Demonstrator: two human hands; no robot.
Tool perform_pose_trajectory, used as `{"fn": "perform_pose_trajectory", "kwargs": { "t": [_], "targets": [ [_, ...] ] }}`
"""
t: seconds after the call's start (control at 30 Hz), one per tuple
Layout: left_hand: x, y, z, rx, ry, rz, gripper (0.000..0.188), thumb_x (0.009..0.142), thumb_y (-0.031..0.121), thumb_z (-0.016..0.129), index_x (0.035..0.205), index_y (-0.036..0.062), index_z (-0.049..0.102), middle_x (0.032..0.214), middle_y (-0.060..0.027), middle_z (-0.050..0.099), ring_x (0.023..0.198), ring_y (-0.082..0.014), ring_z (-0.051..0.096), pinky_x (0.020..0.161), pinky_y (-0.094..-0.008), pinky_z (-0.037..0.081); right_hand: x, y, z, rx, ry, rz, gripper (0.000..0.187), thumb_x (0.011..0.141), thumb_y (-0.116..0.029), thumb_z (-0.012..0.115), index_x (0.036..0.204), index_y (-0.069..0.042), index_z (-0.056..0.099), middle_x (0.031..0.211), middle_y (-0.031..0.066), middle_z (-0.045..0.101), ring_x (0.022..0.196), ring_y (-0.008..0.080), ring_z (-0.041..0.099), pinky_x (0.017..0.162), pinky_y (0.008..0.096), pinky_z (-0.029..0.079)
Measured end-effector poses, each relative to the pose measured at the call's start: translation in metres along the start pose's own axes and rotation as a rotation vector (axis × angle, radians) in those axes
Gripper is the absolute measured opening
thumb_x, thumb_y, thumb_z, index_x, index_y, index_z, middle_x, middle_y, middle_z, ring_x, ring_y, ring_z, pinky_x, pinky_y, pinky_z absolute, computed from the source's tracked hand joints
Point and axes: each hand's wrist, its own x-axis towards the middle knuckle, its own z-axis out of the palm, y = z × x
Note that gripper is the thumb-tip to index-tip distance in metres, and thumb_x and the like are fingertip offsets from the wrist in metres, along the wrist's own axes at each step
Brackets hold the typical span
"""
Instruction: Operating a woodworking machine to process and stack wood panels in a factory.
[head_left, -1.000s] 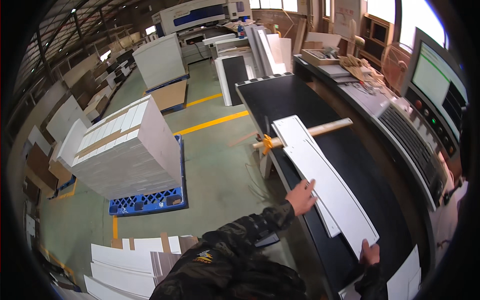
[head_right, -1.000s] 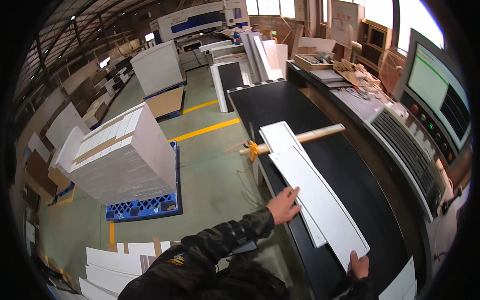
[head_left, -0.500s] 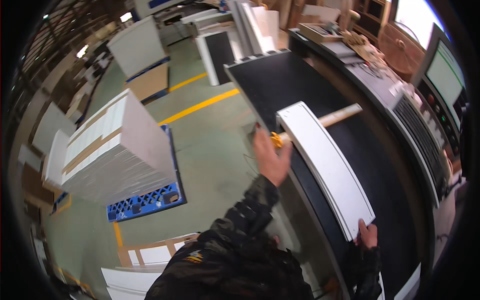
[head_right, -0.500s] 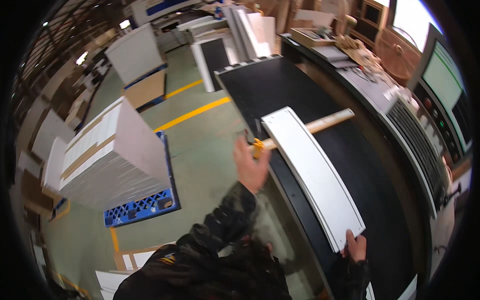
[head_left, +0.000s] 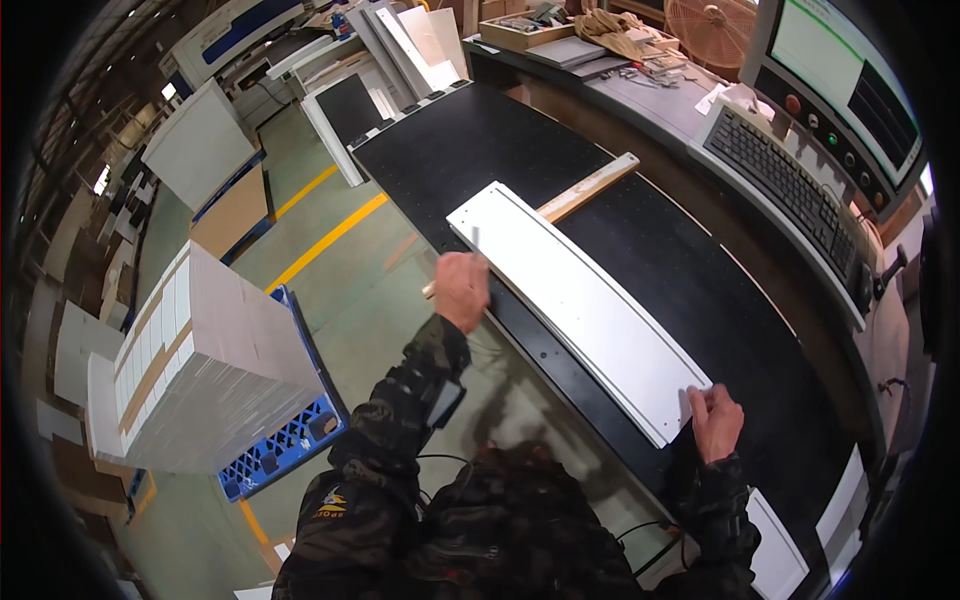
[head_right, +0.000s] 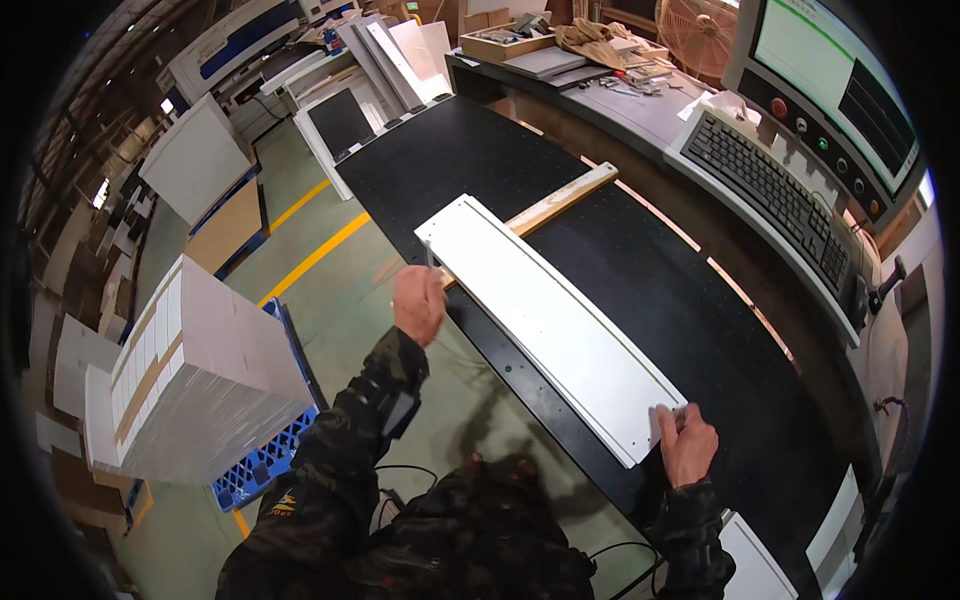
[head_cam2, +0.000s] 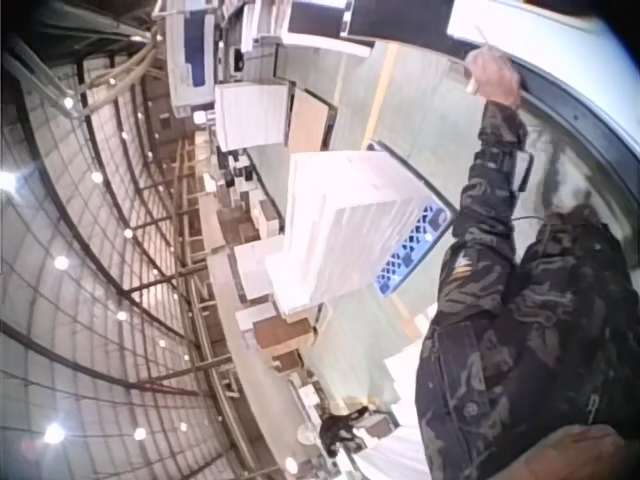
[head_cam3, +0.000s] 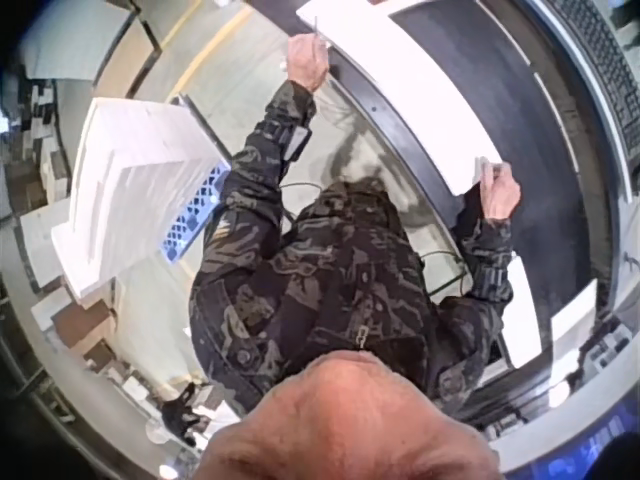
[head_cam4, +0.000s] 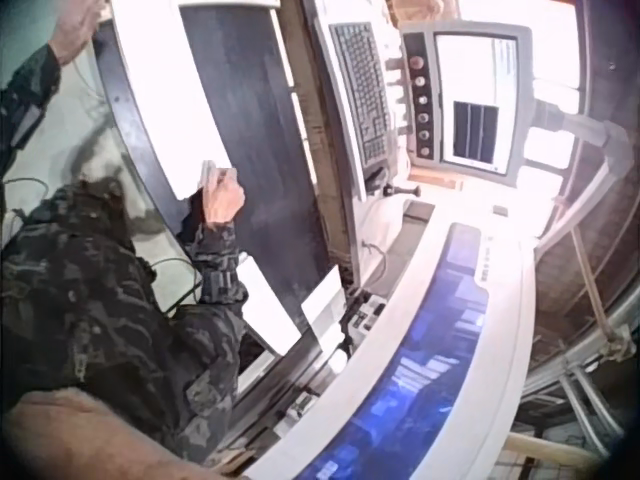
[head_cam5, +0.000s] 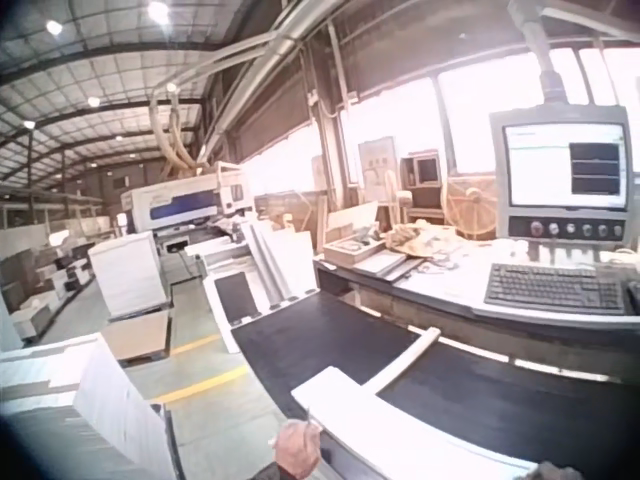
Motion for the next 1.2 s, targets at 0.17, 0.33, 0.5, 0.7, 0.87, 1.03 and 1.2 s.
{"fn": "perform_pose_trajectory", "kwargs": {
  "t": [0.17, 0.33, 0.5, 0.7, 0.87, 1.03, 1.2],
  "targets": [
    [0.015, 0.158, -0.021, -0.915, -0.232, -0.724, 0.04, 0.121, 0.03, 0.044, 0.11, -0.0014, 0.065, 0.071, -0.0044, 0.061, 0.074, -0.0142, 0.064, 0.069, -0.0313, 0.052, 0.002, -0.13, 0.025, 0.56, -0.19, -0.459, 0.056, 0.098, -0.005, 0.074, 0.152, 0.003, 0.06, 0.143, 0.0252, 0.067, 0.131, 0.0402, 0.068, 0.113, 0.046, 0.054],
    [0.045, 0.139, -0.013, -1.27, -0.128, -0.894, 0.043, 0.122, 0.033, 0.04, 0.115, -0.0042, 0.06, 0.072, -0.0068, 0.059, 0.079, -0.0193, 0.065, 0.077, -0.0333, 0.055, 0.023, -0.227, 0.082, 0.777, -0.247, -0.649, 0.061, 0.115, -0.03, 0.058, 0.165, 0.002, 0.043, 0.135, 0.0292, 0.064, 0.119, 0.0469, 0.066, 0.105, 0.0482, 0.053],
    [0.006, 0.023, 0.022, -1.199, -0.162, -0.945, 0.039, 0.118, 0.023, 0.043, 0.14, -0.0064, 0.056, 0.107, -0.0173, 0.073, 0.112, -0.0315, 0.071, 0.101, -0.0423, 0.055, 0.047, -0.298, 0.086, 0.641, -0.369, -0.412, 0.062, 0.121, -0.034, 0.045, 0.164, 0.009, 0.039, 0.134, 0.0315, 0.063, 0.124, 0.0418, 0.066, 0.106, 0.0422, 0.052],
    [-0.066, -0.033, 0.073, -0.763, -0.447, 0.143, 0.055, 0.111, 0.028, 0.058, 0.159, 0.0016, 0.055, 0.16, -0.0247, 0.054, 0.159, -0.039, 0.042, 0.136, -0.0529, 0.027, 0.062, -0.359, 0.152, 0.114, -0.151, -0.574, 0.049, 0.119, -0.023, 0.05, 0.162, 0.002, 0.049, 0.133, 0.0296, 0.069, 0.114, 0.0365, 0.075, 0.1, 0.0421, 0.057],
    [-0.078, -0.044, 0.096, -1.115, -0.817, -0.296, 0.057, 0.105, 0.033, 0.065, 0.156, 0.0068, 0.06, 0.164, -0.0262, 0.045, 0.155, -0.0482, 0.039, 0.128, -0.0683, 0.027, 0.057, -0.374, 0.084, 0.252, -0.431, 0.035, 0.056, 0.114, -0.026, 0.053, 0.164, -0.001, 0.046, 0.104, 0.0301, 0.076, 0.096, 0.0501, 0.075, 0.088, 0.0536, 0.058],
    [-0.046, -0.031, 0.063, -0.457, -0.486, 0.388, 0.054, 0.098, 0.021, 0.075, 0.148, 0.0055, 0.066, 0.151, -0.0242, 0.05, 0.149, -0.0488, 0.043, 0.124, -0.0699, 0.03, -0.009, -0.314, 0.05, 0.235, -0.174, 0.21, 0.063, 0.115, -0.041, 0.052, 0.162, 0.0, 0.049, 0.107, 0.0351, 0.075, 0.102, 0.054, 0.073, 0.093, 0.0555, 0.058],
    [-0.049, -0.03, 0.06, -0.428, -0.459, 0.396, 0.051, 0.097, 0.014, 0.077, 0.146, 0.0043, 0.068, 0.149, -0.0236, 0.051, 0.148, -0.0487, 0.044, 0.124, -0.0695, 0.028, -0.065, -0.254, -0.001, 0.128, -0.074, 0.481, 0.064, 0.115, -0.046, 0.052, 0.161, -0.001, 0.052, 0.112, 0.0336, 0.075, 0.107, 0.0536, 0.072, 0.095, 0.0547, 0.058]
  ]
}}
